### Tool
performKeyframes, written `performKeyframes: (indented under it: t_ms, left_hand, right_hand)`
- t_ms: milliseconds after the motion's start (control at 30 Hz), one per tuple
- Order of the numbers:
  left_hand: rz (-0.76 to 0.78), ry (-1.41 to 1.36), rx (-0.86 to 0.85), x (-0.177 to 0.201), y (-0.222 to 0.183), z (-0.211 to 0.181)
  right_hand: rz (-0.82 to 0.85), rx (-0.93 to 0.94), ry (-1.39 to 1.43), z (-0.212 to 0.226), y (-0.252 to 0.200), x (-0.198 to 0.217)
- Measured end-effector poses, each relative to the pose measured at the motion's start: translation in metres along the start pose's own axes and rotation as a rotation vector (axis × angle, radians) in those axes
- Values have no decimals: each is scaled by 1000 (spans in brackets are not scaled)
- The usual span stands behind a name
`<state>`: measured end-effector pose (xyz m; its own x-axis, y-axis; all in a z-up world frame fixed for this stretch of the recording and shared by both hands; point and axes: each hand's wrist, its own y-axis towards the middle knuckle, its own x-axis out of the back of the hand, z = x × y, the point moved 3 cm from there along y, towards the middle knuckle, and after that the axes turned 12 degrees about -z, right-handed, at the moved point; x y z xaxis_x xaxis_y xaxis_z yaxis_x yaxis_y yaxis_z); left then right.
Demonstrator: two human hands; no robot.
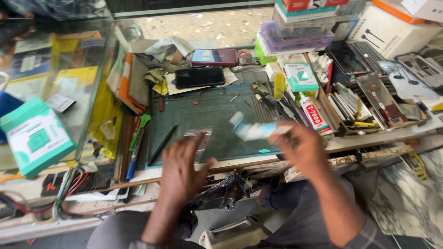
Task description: The person operates a smartphone briefly, then disassembles a feature phone using a screwdriver. They remove the back cover and battery, then insert a new battery from a box. The person handles a tube of adhesive and a cloth, wiping the work surface.
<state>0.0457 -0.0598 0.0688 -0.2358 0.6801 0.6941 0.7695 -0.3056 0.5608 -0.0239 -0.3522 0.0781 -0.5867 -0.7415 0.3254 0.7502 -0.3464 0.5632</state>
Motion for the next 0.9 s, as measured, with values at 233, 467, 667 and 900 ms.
performKeyframes:
  t_ms: [233,467,667,900]
  left_hand:
    - [132,330,36,-8,4,60]
    - [9,463,200,-17,20,71]
    - [-24,495,267,-32,18,68]
    - [-137,440,223,-25,20,61]
  right_hand:
    - [-285,365,-750,-54,51,18]
    - [-157,339,-549,-15,14,-16]
    - [180,469,-444,-19,-16,-65]
    - [156,340,-300,-26,-9,-51]
